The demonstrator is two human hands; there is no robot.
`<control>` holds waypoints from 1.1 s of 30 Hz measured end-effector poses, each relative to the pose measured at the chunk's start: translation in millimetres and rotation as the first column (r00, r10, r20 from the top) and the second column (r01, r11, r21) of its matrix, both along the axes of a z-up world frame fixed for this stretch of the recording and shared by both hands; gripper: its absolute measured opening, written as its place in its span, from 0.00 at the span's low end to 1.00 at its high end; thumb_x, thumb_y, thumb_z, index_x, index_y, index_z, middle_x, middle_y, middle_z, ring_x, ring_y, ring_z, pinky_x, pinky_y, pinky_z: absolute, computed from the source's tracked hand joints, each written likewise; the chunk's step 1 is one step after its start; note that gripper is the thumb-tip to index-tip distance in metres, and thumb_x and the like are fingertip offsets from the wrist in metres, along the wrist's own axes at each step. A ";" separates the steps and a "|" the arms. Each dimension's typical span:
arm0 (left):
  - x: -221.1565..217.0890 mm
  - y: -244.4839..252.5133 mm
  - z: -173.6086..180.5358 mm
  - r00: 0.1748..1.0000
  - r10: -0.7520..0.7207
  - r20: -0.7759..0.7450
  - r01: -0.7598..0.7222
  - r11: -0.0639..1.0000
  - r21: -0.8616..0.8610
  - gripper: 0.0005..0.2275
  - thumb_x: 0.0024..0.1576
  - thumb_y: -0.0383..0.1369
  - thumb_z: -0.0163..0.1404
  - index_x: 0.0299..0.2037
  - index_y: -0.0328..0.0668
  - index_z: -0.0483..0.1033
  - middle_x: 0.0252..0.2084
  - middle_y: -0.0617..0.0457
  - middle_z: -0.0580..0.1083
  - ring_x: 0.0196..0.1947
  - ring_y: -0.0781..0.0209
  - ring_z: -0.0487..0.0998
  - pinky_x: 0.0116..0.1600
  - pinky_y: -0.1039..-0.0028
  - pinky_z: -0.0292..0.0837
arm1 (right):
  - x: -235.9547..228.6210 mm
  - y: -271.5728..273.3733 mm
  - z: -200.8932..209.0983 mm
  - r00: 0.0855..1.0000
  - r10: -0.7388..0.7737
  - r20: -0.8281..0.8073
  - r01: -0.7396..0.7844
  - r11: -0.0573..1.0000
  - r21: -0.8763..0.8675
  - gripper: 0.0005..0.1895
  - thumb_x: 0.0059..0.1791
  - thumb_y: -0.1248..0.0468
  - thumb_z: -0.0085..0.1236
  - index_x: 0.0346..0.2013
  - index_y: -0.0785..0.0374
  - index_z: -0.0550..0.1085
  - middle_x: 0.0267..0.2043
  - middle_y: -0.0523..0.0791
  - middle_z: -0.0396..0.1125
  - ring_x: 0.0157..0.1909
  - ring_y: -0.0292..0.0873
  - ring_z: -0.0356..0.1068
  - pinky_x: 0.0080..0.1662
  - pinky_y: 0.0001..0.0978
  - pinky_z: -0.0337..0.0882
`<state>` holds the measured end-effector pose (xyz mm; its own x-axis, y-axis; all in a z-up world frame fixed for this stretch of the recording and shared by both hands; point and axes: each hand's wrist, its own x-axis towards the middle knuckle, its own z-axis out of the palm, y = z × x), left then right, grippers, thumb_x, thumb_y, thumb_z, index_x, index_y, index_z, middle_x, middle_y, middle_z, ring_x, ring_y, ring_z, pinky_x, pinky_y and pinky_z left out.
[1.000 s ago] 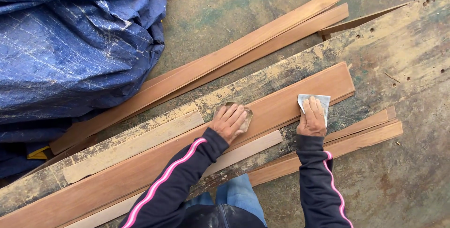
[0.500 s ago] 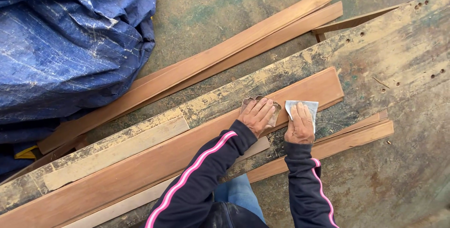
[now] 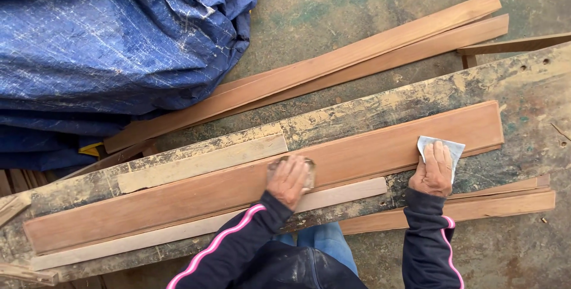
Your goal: The recorder is sanding several wooden planks by hand using pieces of sandpaper.
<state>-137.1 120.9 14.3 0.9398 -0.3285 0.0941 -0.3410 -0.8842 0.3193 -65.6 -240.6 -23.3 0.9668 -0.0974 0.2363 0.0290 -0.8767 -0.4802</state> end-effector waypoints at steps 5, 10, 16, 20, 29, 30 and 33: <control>43.2 -63.3 -14.8 0.997 -0.077 0.009 0.078 0.986 -0.148 0.29 0.54 0.39 0.59 0.64 0.29 0.70 0.69 0.38 0.67 0.71 0.42 0.65 0.74 0.53 0.58 | -5.2 -2.4 -1.7 1.000 0.029 -0.010 -0.029 0.998 -0.059 0.14 0.56 0.73 0.58 0.57 0.69 0.77 0.65 0.56 0.69 0.68 0.61 0.67 0.69 0.47 0.67; -11.6 49.0 -12.5 0.997 0.000 0.076 0.005 0.998 -0.061 0.29 0.53 0.37 0.59 0.65 0.34 0.70 0.70 0.41 0.66 0.72 0.45 0.64 0.74 0.55 0.56 | -8.5 22.8 -13.1 1.000 0.002 -0.012 -0.002 1.000 0.004 0.13 0.56 0.72 0.59 0.56 0.68 0.77 0.64 0.59 0.69 0.66 0.61 0.68 0.68 0.46 0.67; -108.1 215.5 31.3 0.973 0.230 -0.009 -0.225 0.958 0.176 0.28 0.55 0.38 0.54 0.66 0.35 0.69 0.70 0.40 0.65 0.72 0.44 0.63 0.73 0.54 0.55 | -85.6 325.1 46.4 0.882 0.472 -0.004 -0.468 0.875 0.125 0.27 0.45 0.75 0.51 0.60 0.64 0.74 0.67 0.50 0.66 0.72 0.53 0.62 0.70 0.48 0.61; -134.0 253.5 25.4 0.970 0.235 0.060 -0.242 0.951 0.191 0.26 0.58 0.38 0.53 0.66 0.36 0.69 0.71 0.41 0.65 0.72 0.45 0.63 0.74 0.53 0.54 | -94.6 356.2 59.5 0.768 0.640 0.026 -0.636 0.757 0.149 0.24 0.47 0.71 0.54 0.59 0.68 0.72 0.67 0.53 0.65 0.71 0.54 0.62 0.69 0.52 0.60; -144.7 255.1 8.7 0.961 0.259 0.097 -0.267 0.960 0.082 0.28 0.59 0.41 0.53 0.68 0.36 0.67 0.72 0.41 0.63 0.74 0.44 0.59 0.75 0.51 0.48 | -61.8 214.9 7.4 0.996 0.084 -0.010 -0.085 0.981 -0.173 0.11 0.56 0.69 0.57 0.54 0.67 0.76 0.65 0.55 0.67 0.68 0.57 0.66 0.69 0.47 0.65; -143.8 255.6 6.5 0.961 0.261 0.096 -0.269 0.959 0.087 0.28 0.58 0.41 0.53 0.68 0.36 0.67 0.72 0.42 0.63 0.74 0.45 0.59 0.75 0.51 0.48 | -71.6 253.0 12.6 0.992 0.127 0.003 -0.126 0.985 -0.118 0.17 0.52 0.71 0.55 0.57 0.69 0.75 0.66 0.56 0.66 0.68 0.58 0.64 0.69 0.48 0.63; -144.1 255.2 2.5 0.958 0.272 0.093 -0.281 0.956 0.090 0.29 0.57 0.42 0.54 0.68 0.37 0.67 0.72 0.43 0.63 0.74 0.46 0.58 0.76 0.52 0.47 | -111.7 367.1 51.2 0.942 0.336 0.019 -0.336 0.942 0.002 0.25 0.46 0.74 0.53 0.59 0.68 0.74 0.66 0.55 0.66 0.70 0.56 0.63 0.70 0.48 0.61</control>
<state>-281.2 376.1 16.7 0.9862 -0.0684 0.1510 -0.0990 -0.9736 0.2057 -177.4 126.6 27.9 0.9392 0.2311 0.2540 0.3301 -0.8118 -0.4817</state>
